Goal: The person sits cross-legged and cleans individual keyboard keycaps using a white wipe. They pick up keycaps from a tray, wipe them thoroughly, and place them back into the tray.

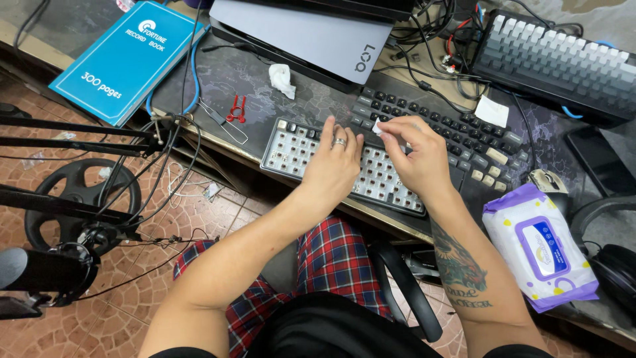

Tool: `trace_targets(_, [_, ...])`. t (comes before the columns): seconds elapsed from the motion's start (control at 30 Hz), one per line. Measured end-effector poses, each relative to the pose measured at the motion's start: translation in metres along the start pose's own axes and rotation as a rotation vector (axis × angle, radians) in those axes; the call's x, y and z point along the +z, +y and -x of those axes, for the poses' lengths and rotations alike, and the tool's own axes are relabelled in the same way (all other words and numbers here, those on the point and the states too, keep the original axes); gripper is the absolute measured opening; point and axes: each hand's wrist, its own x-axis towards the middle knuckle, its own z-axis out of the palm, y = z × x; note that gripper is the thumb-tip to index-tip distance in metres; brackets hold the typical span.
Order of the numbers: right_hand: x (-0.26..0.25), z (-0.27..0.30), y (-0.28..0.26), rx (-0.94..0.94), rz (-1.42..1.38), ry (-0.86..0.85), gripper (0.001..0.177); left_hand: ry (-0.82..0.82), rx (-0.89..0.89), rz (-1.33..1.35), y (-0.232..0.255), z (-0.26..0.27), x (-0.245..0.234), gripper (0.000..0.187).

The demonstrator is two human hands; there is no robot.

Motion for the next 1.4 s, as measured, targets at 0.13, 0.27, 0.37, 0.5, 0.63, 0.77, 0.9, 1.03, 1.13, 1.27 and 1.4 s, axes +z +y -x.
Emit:
trace_targets(0.13, [-0.001, 0.0, 0.0, -0.023, 0.02, 0.001, 0.017, 0.033, -0.049, 0.14, -0.009, 0.0, -0.008, 0.045])
trace_targets(0.27, [-0.003, -0.003, 0.001, -0.035, 0.014, 0.03, 0.017, 0.159, -0.089, 0.418, -0.026, 0.002, -0.016, 0.035])
trace_targets(0.37, [-0.003, 0.0, 0.002, -0.073, 0.023, 0.038, 0.016, 0.109, -0.104, 0.529, -0.021, 0.005, -0.018, 0.032])
trace_targets(0.5, [-0.003, 0.0, 0.0, -0.003, 0.006, 0.007, 0.016, 0.144, -0.13, 0.589, -0.014, 0.011, -0.02, 0.037])
trace_targets(0.63, [-0.003, -0.001, -0.002, -0.011, -0.012, 0.014, 0.016, 0.279, -0.164, 0.602, -0.012, 0.013, -0.023, 0.043])
trace_targets(0.77, [-0.002, 0.001, -0.003, -0.034, 0.001, -0.002, 0.016, 0.321, -0.196, 0.602, -0.012, 0.005, -0.024, 0.043])
trace_targets(0.9, [-0.015, -0.003, 0.013, -0.143, 0.15, 0.11, 0.01, 0.305, -0.2, 0.764, -0.013, -0.025, -0.011, 0.034])
trace_targets(1.03, [-0.051, -0.005, 0.047, 0.115, 0.132, 0.434, 0.012, 0.163, -0.156, 0.933, 0.001, -0.077, 0.008, 0.028])
trace_targets(1.13, [-0.077, 0.0, 0.08, 0.176, 0.347, 0.544, 0.01, 0.048, -0.127, 1.014, 0.023, -0.13, 0.024, 0.024])
trace_targets(1.27, [-0.1, 0.016, 0.109, 0.343, 0.59, 0.438, 0.011, -0.133, -0.132, 1.051, 0.051, -0.187, 0.048, 0.019])
trace_targets(1.4, [-0.108, 0.023, 0.118, 0.449, 0.625, 0.458, 0.013, -0.13, -0.011, 0.965, 0.073, -0.219, 0.075, 0.017])
